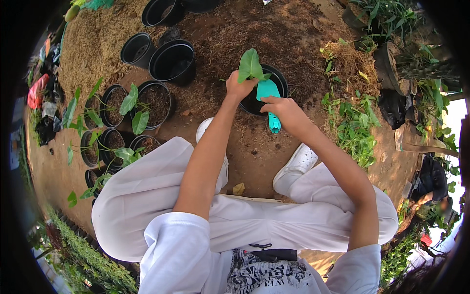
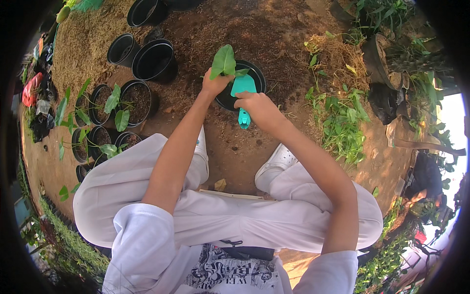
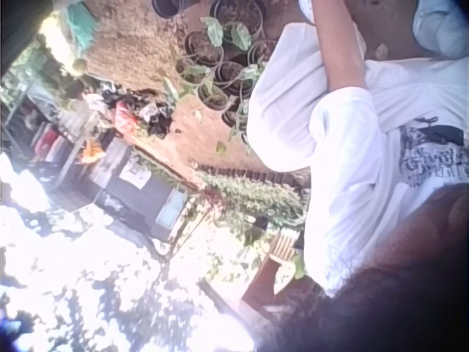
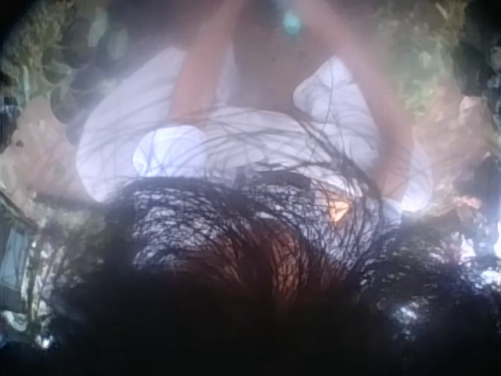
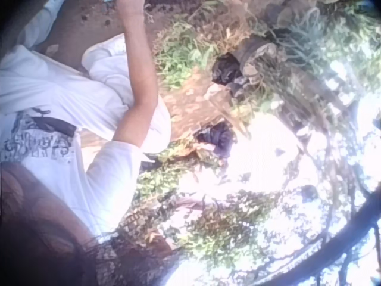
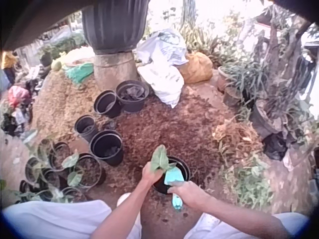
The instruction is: The person plants saplings into small pots using a trowel. They take soil from a pile, fill the pot around a sapling, and firm the soil down by hand.
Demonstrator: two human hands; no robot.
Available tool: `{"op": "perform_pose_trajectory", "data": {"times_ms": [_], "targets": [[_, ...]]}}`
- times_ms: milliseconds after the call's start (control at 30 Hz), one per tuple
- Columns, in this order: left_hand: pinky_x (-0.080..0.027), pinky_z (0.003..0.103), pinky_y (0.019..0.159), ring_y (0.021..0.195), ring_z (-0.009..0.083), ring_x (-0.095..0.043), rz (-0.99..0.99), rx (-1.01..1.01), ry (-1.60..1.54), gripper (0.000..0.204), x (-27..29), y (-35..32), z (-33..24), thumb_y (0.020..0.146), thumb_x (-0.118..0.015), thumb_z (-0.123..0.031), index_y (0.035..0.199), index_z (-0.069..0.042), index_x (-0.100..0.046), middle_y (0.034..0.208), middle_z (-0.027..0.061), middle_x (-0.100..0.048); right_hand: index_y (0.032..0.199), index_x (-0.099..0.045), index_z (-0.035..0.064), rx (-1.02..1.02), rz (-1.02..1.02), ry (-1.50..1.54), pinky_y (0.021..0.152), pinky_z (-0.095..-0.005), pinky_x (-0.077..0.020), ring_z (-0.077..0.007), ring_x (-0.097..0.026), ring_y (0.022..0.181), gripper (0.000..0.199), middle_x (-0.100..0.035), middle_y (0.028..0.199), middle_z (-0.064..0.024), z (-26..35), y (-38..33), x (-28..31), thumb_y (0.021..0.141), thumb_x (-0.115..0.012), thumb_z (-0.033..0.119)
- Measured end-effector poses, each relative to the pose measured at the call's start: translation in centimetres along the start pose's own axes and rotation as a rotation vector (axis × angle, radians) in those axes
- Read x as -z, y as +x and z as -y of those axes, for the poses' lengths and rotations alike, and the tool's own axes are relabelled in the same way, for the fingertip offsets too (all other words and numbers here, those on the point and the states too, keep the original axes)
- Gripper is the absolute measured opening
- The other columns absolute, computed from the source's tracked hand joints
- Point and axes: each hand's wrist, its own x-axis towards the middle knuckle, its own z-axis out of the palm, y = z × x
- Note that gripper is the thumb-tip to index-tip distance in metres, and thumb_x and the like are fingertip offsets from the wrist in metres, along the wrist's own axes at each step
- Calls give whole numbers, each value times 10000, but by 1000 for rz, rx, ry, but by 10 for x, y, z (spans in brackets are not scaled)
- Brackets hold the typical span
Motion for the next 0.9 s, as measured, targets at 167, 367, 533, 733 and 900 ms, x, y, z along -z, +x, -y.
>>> {"op": "perform_pose_trajectory", "data": {"times_ms": [167,367,533,733,900], "targets": [[-554,473,832,973,319,-703,-28,-30,-45,283,-2,2,17,790,-794,-293,1028,-147,-753,1002,100,-748,911,-716,25,105,22,-38,886,-438,-565,-374,-684,1055,187,-693,1208,-191,-20,-3,-28,761,-617,-27],[-542,420,851,991,271,-709,11,37,-52,343,1,-5,-7,790,-811,-250,1098,-116,-739,1046,92,-754,870,-718,34,8,-16,38,868,-422,-567,-358,-697,1017,137,-714,1160,-169,-15,3,7,798,-601,32],[-553,448,812,959,291,-710,-18,7,-34,298,0,-1,11,800,-796,-287,1048,-131,-740,1019,94,-746,854,-704,45,71,-27,73,850,-417,-570,-365,-694,1013,89,-716,1123,-163,-27,3,-23,805,-631,56],[-547,411,864,986,247,-711,14,59,-81,326,-3,-1,4,797,-808,-220,1099,-122,-733,1071,85,-748,835,-695,34,116,-7,89,859,-424,-562,-356,-687,1034,73,-717,1083,-154,-24,10,9,766,-671,40],[-542,411,877,1000,244,-707,20,55,16,317,1,-3,-1,805,-804,-205,1102,-120,-734,1068,78,-749,820,-693,37,106,-21,90,830,-420,-565,-350,-697,985,88,-722,1025,-137,-32,7,-15,734,-687,18]]}}
